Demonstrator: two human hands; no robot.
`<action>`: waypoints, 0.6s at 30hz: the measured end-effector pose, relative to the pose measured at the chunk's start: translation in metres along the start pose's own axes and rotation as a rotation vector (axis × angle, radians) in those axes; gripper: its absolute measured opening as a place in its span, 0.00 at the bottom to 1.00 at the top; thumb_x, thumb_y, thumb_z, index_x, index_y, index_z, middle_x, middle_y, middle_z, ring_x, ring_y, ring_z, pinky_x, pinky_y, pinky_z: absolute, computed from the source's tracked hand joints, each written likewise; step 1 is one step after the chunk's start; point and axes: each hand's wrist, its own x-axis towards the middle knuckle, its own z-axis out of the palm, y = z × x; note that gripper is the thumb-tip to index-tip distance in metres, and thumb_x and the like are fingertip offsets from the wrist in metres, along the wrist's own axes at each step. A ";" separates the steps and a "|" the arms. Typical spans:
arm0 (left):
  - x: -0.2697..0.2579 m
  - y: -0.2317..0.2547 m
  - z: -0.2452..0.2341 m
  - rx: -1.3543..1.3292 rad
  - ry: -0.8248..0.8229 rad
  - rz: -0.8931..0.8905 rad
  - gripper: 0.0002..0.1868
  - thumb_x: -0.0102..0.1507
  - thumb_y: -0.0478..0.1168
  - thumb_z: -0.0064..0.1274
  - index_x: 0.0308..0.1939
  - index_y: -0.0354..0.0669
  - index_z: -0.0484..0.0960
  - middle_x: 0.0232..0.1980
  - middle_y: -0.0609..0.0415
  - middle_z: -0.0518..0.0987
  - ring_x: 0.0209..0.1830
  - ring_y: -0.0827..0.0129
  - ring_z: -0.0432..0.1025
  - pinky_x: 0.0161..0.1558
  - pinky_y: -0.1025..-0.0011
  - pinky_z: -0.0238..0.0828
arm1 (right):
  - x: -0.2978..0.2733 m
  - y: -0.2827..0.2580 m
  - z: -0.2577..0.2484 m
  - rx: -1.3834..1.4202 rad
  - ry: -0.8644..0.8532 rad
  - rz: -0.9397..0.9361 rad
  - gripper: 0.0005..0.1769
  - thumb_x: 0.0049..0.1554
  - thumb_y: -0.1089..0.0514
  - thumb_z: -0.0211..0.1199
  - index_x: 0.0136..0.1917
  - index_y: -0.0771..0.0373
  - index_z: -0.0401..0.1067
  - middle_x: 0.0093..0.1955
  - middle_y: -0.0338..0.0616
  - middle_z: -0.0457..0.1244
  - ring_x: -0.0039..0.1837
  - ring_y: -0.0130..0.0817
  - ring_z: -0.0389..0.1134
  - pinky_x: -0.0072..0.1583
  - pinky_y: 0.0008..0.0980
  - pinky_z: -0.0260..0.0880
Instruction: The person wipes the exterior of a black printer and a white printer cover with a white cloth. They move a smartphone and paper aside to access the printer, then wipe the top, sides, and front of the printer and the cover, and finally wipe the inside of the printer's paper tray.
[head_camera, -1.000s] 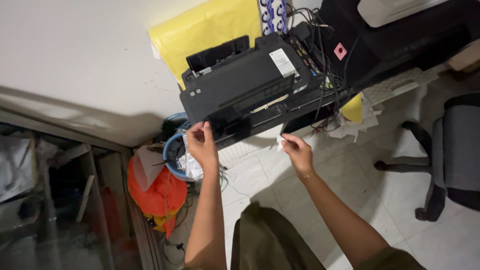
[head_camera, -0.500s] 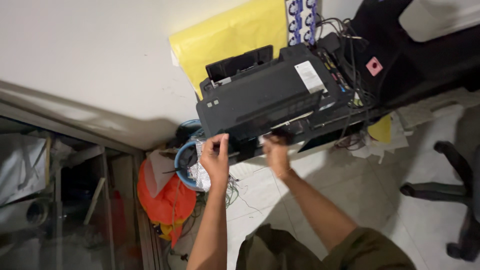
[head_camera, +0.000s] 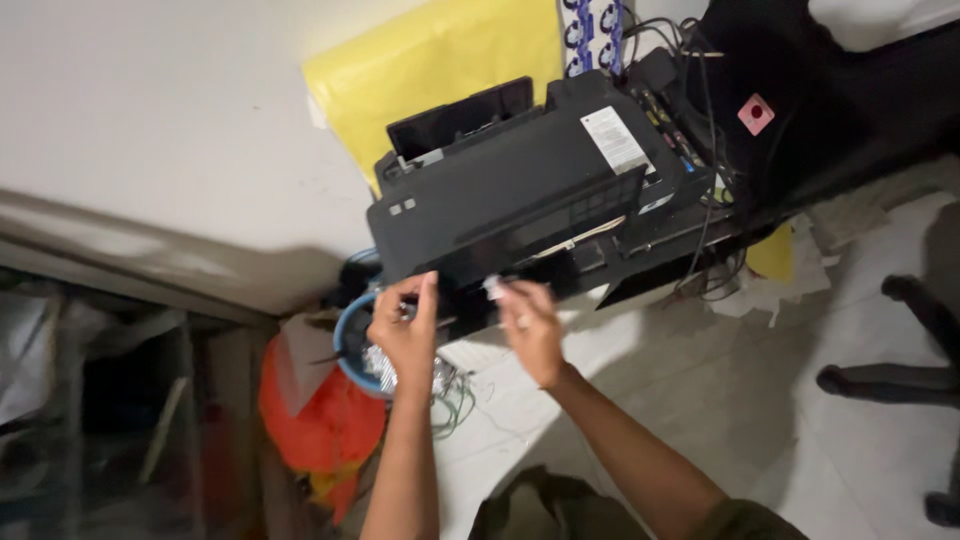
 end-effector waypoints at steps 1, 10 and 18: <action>-0.001 -0.003 0.002 -0.006 0.011 0.012 0.05 0.62 0.36 0.66 0.38 0.38 0.87 0.35 0.56 0.83 0.35 0.74 0.74 0.40 0.76 0.70 | 0.003 0.002 0.008 -0.024 -0.043 -0.136 0.16 0.57 0.71 0.64 0.60 0.67 0.76 0.57 0.48 0.67 0.55 0.41 0.69 0.57 0.34 0.71; -0.008 -0.028 0.016 -0.080 0.100 0.182 0.05 0.63 0.34 0.67 0.38 0.36 0.86 0.33 0.57 0.80 0.31 0.79 0.72 0.38 0.79 0.71 | 0.015 0.044 -0.005 -0.482 -0.173 -0.638 0.22 0.49 0.73 0.63 0.59 0.70 0.77 0.60 0.50 0.67 0.57 0.44 0.65 0.61 0.36 0.69; -0.007 -0.045 0.012 -0.117 0.091 0.205 0.09 0.64 0.40 0.66 0.37 0.37 0.86 0.28 0.61 0.80 0.28 0.84 0.69 0.34 0.81 0.68 | 0.009 0.048 -0.008 -0.342 -0.137 -0.543 0.18 0.54 0.73 0.61 0.58 0.69 0.76 0.59 0.51 0.66 0.60 0.48 0.65 0.63 0.38 0.67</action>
